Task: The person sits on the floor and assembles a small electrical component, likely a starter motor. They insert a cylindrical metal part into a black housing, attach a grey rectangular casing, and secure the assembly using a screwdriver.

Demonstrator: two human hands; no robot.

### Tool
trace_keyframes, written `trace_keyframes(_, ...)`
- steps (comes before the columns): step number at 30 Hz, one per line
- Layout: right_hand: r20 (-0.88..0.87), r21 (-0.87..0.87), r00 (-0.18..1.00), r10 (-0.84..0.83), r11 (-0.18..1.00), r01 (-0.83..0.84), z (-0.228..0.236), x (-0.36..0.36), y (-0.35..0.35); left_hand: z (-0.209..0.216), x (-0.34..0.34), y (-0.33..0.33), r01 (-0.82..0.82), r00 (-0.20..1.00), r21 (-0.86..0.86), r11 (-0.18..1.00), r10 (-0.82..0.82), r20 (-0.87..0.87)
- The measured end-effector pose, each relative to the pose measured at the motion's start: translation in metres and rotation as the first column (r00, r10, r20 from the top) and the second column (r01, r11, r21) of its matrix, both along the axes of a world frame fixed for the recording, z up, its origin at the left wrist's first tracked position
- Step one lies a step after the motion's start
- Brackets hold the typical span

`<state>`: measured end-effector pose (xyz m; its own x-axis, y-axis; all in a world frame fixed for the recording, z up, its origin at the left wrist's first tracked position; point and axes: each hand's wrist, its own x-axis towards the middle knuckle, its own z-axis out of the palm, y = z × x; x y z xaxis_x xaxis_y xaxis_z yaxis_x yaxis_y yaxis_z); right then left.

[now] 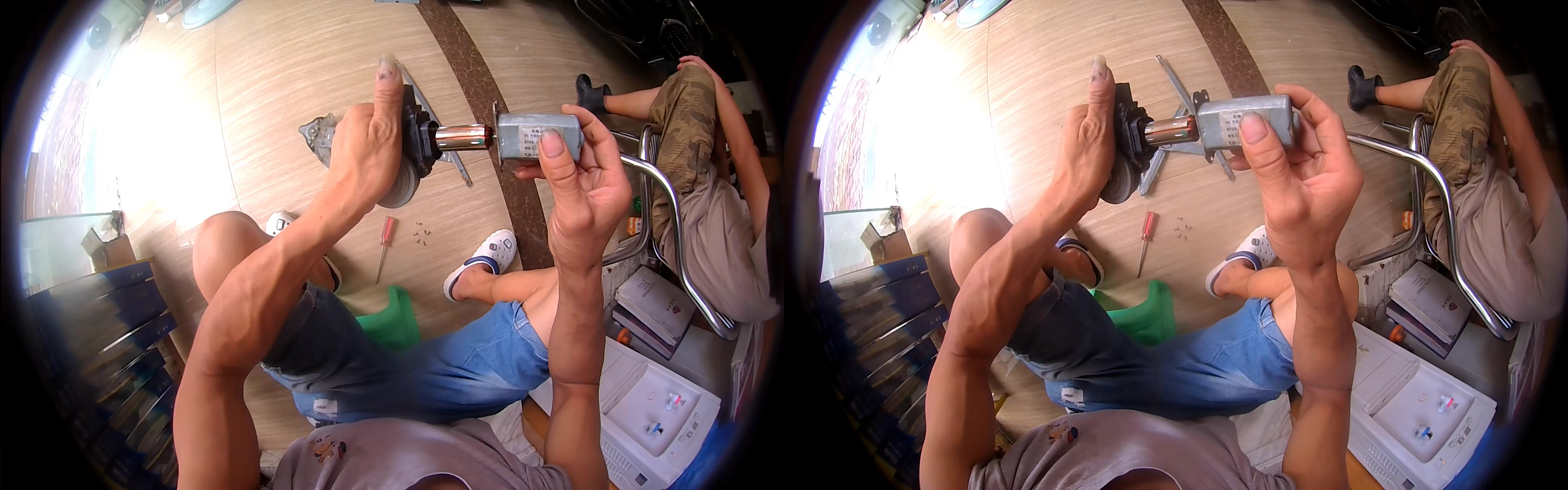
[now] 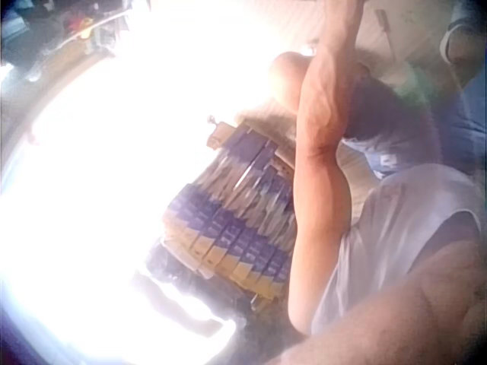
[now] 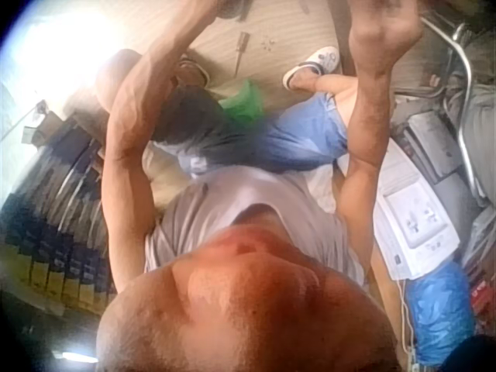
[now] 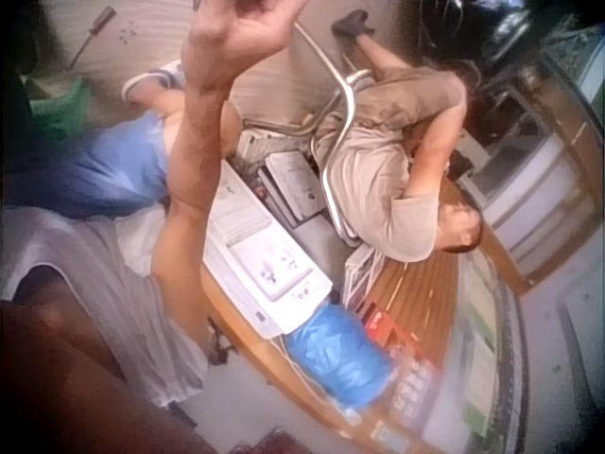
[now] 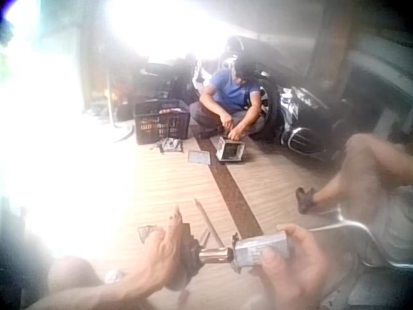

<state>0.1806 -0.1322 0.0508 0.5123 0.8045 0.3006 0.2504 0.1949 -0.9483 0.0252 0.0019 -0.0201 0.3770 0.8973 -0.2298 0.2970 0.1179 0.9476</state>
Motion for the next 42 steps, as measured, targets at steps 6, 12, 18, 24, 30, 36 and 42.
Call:
trace_keyframes(6,-0.042,0.006,0.999,-0.007,1.0,0.007,0.001,-0.004,0.002,0.0,0.0,0.0,-0.01,1.0,0.001,1.0,0.01,0.004)
trace_keyframes(12,-0.08,0.011,0.997,-0.002,1.0,0.003,0.0,-0.005,0.002,-0.001,0.0,0.0,-0.005,1.0,0.002,1.0,0.005,0.007)
trace_keyframes(18,-0.084,0.006,0.996,0.005,1.0,-0.004,-0.001,-0.006,0.003,0.002,0.001,-0.001,0.012,1.0,0.041,0.999,-0.012,-0.003)
trace_keyframes(24,-0.061,-0.009,0.998,0.015,1.0,-0.016,0.001,-0.005,0.003,0.003,0.001,-0.003,0.022,0.999,0.057,0.998,-0.024,0.025)
trace_keyframes(30,-0.037,-0.05,0.999,0.031,0.998,-0.033,0.005,-0.006,0.002,0.006,-0.001,0.001,0.004,1.0,-0.033,0.999,-0.004,0.005)
trace_keyframes(36,-0.066,-0.049,0.998,0.011,0.999,-0.014,0.001,-0.009,0.002,0.009,-0.004,0.003,0.003,1.0,0.087,0.996,-0.001,-0.012)
trace_keyframes(42,-0.078,-0.034,0.997,-0.019,0.999,0.017,-0.002,-0.013,0.004,0.012,-0.004,0.003,-0.023,0.998,0.106,0.994,0.03,-0.059)
